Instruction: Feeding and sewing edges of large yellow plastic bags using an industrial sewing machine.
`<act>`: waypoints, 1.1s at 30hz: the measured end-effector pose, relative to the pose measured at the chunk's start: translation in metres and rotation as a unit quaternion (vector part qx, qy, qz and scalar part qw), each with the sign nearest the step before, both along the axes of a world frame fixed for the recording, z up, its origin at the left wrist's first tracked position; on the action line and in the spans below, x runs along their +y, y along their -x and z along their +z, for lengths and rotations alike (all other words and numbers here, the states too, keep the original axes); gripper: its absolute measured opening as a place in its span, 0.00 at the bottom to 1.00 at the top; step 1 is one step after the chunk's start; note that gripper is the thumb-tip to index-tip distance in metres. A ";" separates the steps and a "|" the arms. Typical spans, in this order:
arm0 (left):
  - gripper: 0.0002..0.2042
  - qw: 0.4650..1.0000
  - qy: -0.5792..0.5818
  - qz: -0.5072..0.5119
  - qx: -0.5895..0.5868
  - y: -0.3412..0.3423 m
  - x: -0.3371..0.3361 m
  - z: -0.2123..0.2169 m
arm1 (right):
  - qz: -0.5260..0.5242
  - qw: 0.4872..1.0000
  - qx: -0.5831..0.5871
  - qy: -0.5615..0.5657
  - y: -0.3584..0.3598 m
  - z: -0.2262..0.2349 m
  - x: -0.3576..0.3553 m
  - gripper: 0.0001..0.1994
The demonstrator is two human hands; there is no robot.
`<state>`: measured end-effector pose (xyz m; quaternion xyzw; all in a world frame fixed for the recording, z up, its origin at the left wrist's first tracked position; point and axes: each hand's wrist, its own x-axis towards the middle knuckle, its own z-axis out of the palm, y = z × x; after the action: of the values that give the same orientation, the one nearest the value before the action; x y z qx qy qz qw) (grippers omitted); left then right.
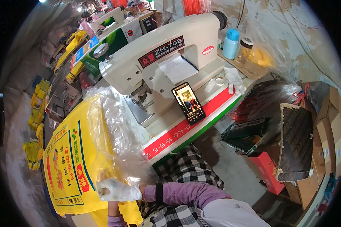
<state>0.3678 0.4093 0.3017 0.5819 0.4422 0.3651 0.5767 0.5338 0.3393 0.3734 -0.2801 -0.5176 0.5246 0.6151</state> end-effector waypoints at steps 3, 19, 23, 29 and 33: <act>0.26 0.999 -0.028 -0.007 0.032 0.002 -0.011 -0.008 | -0.017 1.000 0.001 0.017 -0.004 -0.002 0.006 0.08; 0.24 0.955 -0.200 -0.022 0.219 -0.038 -0.022 0.009 | -0.060 0.997 0.047 0.005 -0.010 0.012 0.011 0.10; 0.23 0.933 -0.242 -0.031 0.265 -0.049 -0.023 0.017 | -0.050 0.996 0.076 -0.007 -0.021 0.022 0.010 0.09; 0.22 0.892 -0.299 -0.035 0.337 0.004 -0.008 0.015 | -0.153 0.988 -0.033 0.005 -0.041 0.004 0.001 0.22; 0.07 0.917 -0.163 -0.008 0.364 0.009 -0.002 0.033 | -0.196 0.951 -0.217 0.096 -0.033 -0.031 -0.030 0.43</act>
<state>0.3585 0.4077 0.3344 0.7641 0.5513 0.1904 0.2757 0.5672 0.3089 0.3427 -0.5408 -0.5210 0.3673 0.5488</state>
